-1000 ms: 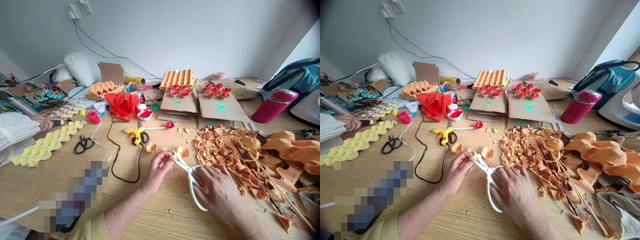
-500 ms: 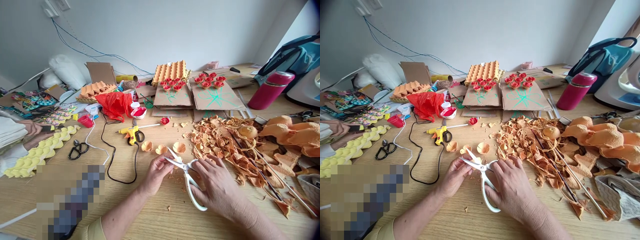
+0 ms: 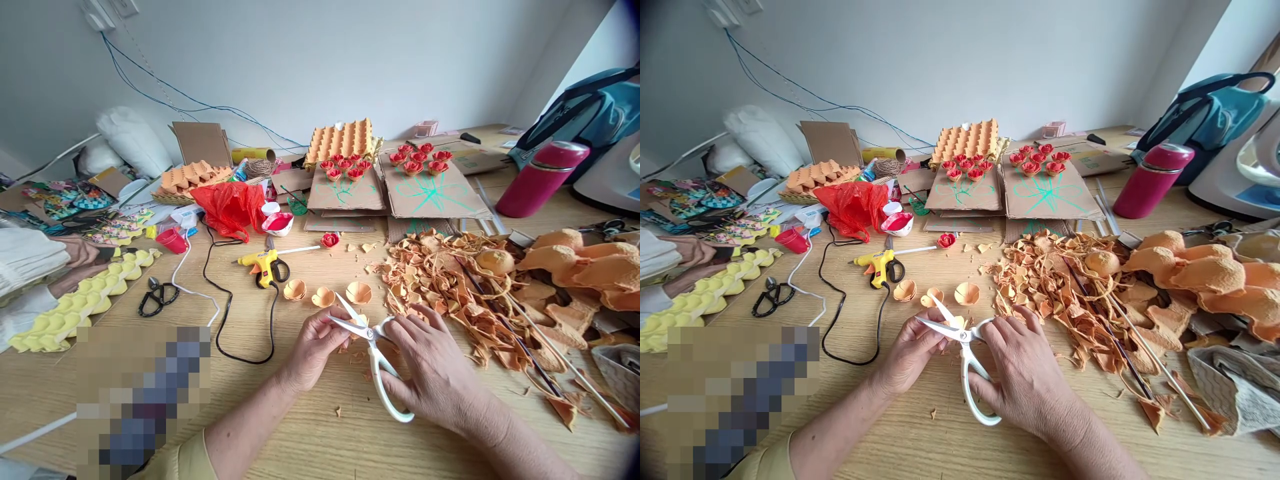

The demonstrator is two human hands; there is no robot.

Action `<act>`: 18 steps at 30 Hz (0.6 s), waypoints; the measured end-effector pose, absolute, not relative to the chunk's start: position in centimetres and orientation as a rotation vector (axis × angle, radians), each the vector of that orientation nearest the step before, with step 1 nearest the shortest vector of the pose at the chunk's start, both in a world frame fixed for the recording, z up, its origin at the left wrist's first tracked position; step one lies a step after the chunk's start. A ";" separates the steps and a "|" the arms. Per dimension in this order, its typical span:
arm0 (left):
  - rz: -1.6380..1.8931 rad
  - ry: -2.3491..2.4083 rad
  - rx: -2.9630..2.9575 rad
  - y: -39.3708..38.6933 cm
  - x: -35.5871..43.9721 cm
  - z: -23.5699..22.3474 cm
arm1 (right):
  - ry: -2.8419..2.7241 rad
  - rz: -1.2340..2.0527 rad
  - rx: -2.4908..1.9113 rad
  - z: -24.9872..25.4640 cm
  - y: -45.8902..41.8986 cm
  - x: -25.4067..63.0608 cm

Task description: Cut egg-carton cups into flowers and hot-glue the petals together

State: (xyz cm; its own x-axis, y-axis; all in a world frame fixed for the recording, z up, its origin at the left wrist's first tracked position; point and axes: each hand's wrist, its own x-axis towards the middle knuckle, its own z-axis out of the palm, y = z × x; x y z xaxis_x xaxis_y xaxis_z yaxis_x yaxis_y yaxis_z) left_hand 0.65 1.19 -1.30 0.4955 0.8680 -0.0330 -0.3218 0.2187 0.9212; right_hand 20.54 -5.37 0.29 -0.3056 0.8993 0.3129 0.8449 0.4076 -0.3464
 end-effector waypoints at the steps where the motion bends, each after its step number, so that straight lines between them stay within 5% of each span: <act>1: 0.903 0.641 1.041 1.2 0.6 -1.3 | -2.212 0.173 -1.470 0.3 -5.4 20.6; 18: 0.908 0.707 1.237 1.5 0.0 -0.6 | -2.207 0.193 -1.370 0.6 -5.5 20.7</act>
